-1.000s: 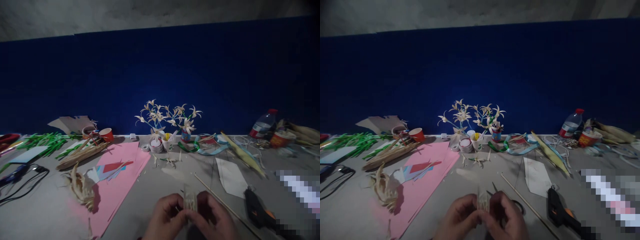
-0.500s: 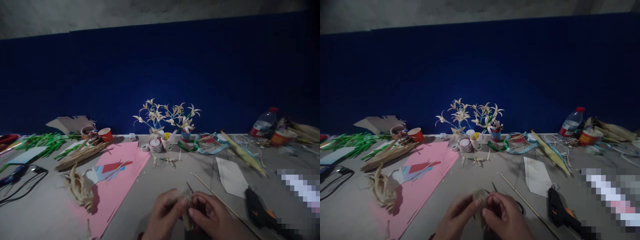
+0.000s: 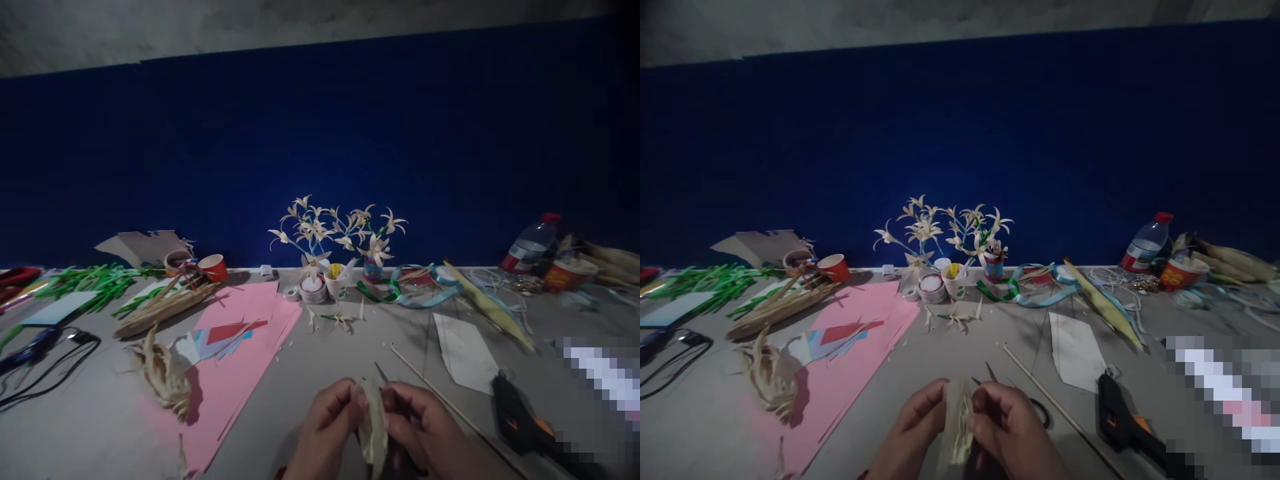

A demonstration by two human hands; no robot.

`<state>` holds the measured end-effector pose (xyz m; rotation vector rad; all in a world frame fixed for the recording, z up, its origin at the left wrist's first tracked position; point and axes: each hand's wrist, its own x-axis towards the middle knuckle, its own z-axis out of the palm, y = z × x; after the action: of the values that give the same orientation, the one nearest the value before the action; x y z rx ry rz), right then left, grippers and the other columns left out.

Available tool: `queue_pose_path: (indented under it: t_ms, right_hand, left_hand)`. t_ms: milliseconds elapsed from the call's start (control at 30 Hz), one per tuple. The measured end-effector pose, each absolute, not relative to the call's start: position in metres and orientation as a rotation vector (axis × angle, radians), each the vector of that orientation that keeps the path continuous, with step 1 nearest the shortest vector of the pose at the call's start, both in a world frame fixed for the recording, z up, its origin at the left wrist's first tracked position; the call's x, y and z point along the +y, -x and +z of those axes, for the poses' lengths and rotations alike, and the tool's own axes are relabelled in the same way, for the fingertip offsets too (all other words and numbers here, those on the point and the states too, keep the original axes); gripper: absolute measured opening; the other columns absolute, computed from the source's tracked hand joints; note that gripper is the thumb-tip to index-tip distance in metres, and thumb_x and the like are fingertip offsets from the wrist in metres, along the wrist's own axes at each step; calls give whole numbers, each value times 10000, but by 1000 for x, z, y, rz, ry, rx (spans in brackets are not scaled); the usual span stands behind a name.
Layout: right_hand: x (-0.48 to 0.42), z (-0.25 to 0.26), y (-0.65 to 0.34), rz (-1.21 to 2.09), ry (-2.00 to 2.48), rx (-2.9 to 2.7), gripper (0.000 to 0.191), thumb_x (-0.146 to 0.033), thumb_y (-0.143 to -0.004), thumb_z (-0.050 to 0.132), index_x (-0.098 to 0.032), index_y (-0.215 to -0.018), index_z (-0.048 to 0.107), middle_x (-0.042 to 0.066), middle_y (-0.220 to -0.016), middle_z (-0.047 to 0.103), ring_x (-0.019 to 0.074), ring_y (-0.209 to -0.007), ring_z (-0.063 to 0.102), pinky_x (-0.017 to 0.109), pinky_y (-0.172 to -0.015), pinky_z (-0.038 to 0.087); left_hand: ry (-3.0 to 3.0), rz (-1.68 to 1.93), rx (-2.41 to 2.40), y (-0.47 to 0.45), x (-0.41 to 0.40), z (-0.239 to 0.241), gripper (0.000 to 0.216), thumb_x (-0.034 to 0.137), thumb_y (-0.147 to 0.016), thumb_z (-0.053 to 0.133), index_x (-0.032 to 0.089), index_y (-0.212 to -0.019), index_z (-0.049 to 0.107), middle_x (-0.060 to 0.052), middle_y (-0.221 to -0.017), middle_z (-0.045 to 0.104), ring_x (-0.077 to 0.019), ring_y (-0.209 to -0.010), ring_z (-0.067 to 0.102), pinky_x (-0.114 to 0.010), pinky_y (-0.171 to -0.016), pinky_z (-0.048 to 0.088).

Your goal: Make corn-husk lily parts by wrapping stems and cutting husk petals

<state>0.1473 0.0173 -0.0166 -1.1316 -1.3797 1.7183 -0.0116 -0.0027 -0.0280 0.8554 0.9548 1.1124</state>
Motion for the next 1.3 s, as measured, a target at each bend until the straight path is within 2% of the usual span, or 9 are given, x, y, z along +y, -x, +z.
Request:
queue_pose_path:
  t_ms: [100, 267, 367, 600, 933, 1067, 1300]
  right_hand:
    - [17, -18, -146, 1692, 1144, -1389, 262, -368, -723, 682, -213, -666, 479, -101, -512, 466, 59, -387, 448, 157, -383, 364]
    - [18, -17, -144, 1632, 1133, -1404, 258, -362, -724, 646, -219, -612, 464, -94, -514, 448, 72, -407, 435, 178, -391, 405]
    - [20, -17, -144, 1600, 1155, -1435, 252, -342, -744, 637, -213, -605, 470, -97, -509, 440, 67, -386, 439, 175, -384, 378]
    - [20, -16, -144, 1551, 1120, -1496, 223, -320, -753, 621, -219, -635, 461, -88, -546, 432, 89, -486, 429, 183, -441, 380]
    - [21, -14, -145, 1533, 1179, -1523, 222, -324, -783, 579, -221, -621, 468, -88, -520, 435, 88, -462, 431, 194, -455, 356]
    - [21, -18, -147, 1502, 1202, -1525, 257, -379, -824, 561, -223, -642, 469, -91, -535, 429, 92, -461, 462, 197, -460, 363]
    - [22, -25, -147, 1501, 1171, -1522, 324, -481, -818, 577, -222, -656, 470, -86, -574, 415, 100, -494, 446, 198, -460, 400]
  left_hand:
    - [-831, 1111, 938, 12, -4, -29, 380, 522, -718, 719, 171, -652, 587, 35, -606, 484, -118, -601, 431, -221, -561, 358]
    - [-1024, 1085, 888, 11, -6, -16, 338, 478, -727, 732, 151, -784, 664, 5, -683, 566, -149, -695, 493, -248, -660, 406]
    - [-1046, 1080, 868, 10, -4, -13, 342, 458, -734, 728, 133, -794, 640, 3, -692, 542, -143, -676, 478, -255, -648, 389]
    - [-1085, 1078, 949, 9, -3, -13, 320, 439, -741, 689, 130, -779, 612, -17, -715, 552, -164, -700, 489, -271, -662, 390]
    - [-1354, 1074, 1133, 11, -2, -27, 259, 400, -842, 591, 156, -755, 584, -6, -708, 532, -163, -698, 482, -259, -639, 395]
    - [-1174, 1093, 996, 8, -2, -26, 310, 448, -798, 638, 141, -803, 595, -13, -739, 545, -168, -725, 487, -276, -677, 404]
    - [-1037, 1087, 941, 7, 0, -29, 336, 463, -747, 693, 147, -787, 586, -2, -729, 536, -156, -724, 474, -273, -682, 390]
